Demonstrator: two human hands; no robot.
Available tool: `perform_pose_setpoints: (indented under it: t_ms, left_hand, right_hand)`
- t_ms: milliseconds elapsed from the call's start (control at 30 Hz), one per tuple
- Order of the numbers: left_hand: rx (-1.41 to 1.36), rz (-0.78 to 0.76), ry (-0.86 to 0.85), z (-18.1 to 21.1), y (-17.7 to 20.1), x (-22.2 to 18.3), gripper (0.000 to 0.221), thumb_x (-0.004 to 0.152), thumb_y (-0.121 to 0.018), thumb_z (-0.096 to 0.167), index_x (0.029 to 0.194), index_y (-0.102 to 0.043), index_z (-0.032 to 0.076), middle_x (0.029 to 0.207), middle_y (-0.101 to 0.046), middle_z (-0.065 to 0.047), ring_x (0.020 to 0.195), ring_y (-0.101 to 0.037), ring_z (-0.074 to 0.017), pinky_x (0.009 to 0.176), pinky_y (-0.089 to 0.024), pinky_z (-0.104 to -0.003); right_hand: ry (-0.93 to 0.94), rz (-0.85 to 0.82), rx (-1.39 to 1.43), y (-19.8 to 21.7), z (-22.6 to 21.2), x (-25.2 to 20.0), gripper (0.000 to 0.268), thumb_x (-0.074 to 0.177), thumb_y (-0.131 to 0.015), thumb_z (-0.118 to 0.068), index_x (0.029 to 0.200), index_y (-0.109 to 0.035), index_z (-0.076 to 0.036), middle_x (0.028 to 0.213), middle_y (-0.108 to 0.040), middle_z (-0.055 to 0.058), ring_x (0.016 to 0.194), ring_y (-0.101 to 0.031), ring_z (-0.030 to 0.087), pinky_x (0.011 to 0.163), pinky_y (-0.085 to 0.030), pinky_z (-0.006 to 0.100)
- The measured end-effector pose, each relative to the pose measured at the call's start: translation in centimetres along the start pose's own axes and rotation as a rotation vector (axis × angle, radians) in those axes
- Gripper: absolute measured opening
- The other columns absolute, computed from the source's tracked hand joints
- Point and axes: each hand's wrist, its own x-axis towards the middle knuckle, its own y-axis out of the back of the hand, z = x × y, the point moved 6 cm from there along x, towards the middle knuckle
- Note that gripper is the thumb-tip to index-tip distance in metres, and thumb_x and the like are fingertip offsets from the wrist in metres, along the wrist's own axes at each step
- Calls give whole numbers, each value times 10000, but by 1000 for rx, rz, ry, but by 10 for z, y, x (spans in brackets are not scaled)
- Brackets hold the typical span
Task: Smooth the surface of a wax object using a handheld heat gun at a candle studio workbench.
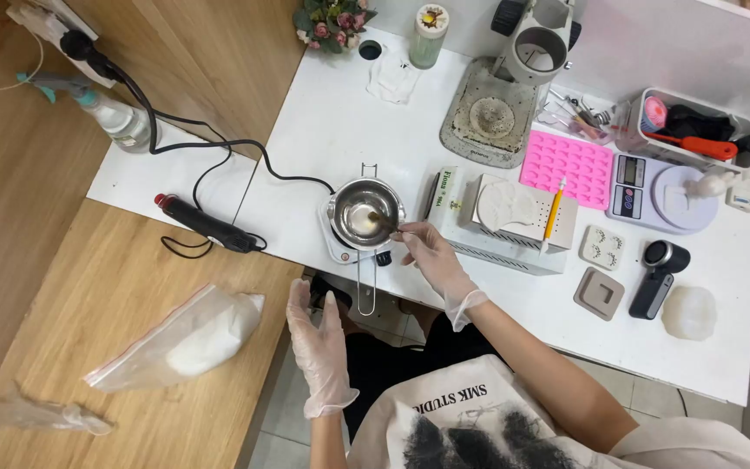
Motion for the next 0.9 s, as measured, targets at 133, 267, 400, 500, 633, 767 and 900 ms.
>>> perform_pose_setpoints:
  t_ms: [133,267,400,500,633,767,900]
  left_hand:
    - [-9,-105,202,-49,-8,24,528,986,-593,282,1425,-503,1,1361,-616,-135,1293,-576,-226,1103,-425,-386]
    - [-33,-411,558,-76,-43,27,560,1020,-490,480,1348,-563,32,1139,-751,-68,1100,-703,-203,969,-492,-325]
    - [-215,-504,681,-94,-75,21,414,1026,-475,391,1175,-687,69,839,-719,-53,732,-666,-190,735,-542,-260]
    - [-157,-425,441,-141,-75,30,389,1101,-432,304,1100,-711,32,716,-542,-19,630,-460,-110,595,-386,-250]
    - [-99,-393,437,-109,-62,20,360,1099,-404,261,1076,-697,53,685,-545,-4,613,-443,-101,591,-391,-261]
    - [-61,-383,420,-152,-54,32,350,1078,-429,272,1126,-698,55,768,-671,-51,686,-568,-129,675,-477,-253]
    - [-24,-199,396,-167,-33,51,370,1010,-567,274,1301,-542,47,1087,-686,-87,929,-658,-158,774,-525,-307]
  right_hand:
    - [-130,34,-118,8,-14,-19,457,995,-548,-346,1388,-515,-115,1030,-744,87,713,-606,119,712,-544,262]
    - [-174,24,-198,23,3,-23,540,997,-541,-405,1447,-452,-119,1052,-760,71,706,-612,109,685,-508,258]
    - [-174,-8,-219,38,4,-43,535,1004,-522,-420,1444,-464,-122,1093,-755,54,754,-626,105,727,-519,258]
    - [-189,-35,-306,51,-17,-72,511,991,-508,-431,1406,-539,-136,1114,-747,37,801,-651,111,771,-521,260]
    - [-247,-37,-380,87,-25,-104,494,987,-488,-444,1365,-614,-152,1110,-747,31,839,-660,123,818,-534,282]
    - [-226,11,-354,141,-58,-142,505,989,-480,-458,1347,-637,-137,1157,-752,30,904,-663,118,902,-526,278]
    - [-89,292,-228,234,-86,-178,534,1000,-498,-454,1326,-637,-54,1135,-758,88,910,-669,141,902,-537,292]
